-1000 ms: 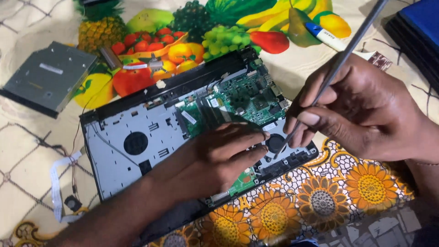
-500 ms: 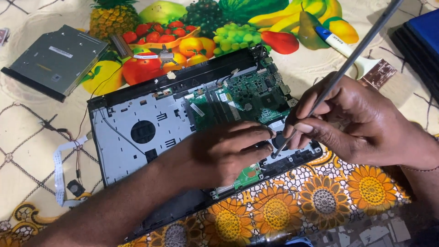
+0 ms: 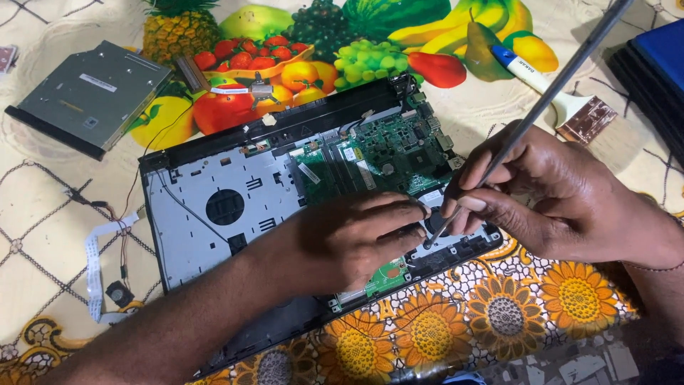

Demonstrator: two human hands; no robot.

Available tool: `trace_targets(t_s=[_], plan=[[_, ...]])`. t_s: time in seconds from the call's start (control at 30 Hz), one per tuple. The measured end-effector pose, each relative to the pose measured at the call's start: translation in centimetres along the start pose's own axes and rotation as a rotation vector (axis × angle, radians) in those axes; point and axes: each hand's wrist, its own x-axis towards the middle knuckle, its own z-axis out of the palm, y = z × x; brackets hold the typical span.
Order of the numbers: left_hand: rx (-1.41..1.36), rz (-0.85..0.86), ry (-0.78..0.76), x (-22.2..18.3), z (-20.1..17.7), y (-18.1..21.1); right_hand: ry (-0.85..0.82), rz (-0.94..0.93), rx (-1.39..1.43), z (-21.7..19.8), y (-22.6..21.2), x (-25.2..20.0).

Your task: Reconnecting internal laptop components including the cooling fan and various ribbon cables to the motherboard during reassembly.

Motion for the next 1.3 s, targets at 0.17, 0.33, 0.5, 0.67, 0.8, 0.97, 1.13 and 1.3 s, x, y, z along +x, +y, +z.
trace_targets(t_s=[0.17, 0.33, 0.5, 0.67, 0.8, 0.97, 1.13, 1.3], plan=[[0.088, 0.001, -0.003, -0.1, -0.4, 0.3, -0.028, -0.049, -0.021, -0.2, -0.1, 0.1], [0.024, 0.043, 0.021, 0.4, -0.7, 0.2, -0.05, -0.049, -0.17, -0.7, -0.7, 0.1], [0.025, 0.042, -0.001, -0.3, 0.3, -0.2, 0.064, -0.114, -0.199, 0.3, -1.6, 0.6], [0.024, 0.037, 0.046, -0.4, 0.7, -0.4, 0.119, -0.009, -0.095, 1.2, -1.1, 0.0], [0.1, 0.052, -0.049, -0.4, 0.7, -0.4, -0.029, -0.017, -0.141, 0.9, -1.8, 0.4], [0.218, 0.055, -0.117, -0.7, 0.8, -0.4, -0.095, 0.002, -0.141, 0.2, -1.2, -0.5], [0.177, 0.014, -0.032, -0.2, 0.2, 0.1, -0.01, -0.037, -0.179, 0.9, -0.5, -0.7], [0.253, 0.033, -0.061, 0.0, -0.2, 0.2, -0.022, 0.031, -0.013, 1.6, -1.4, 0.4]])
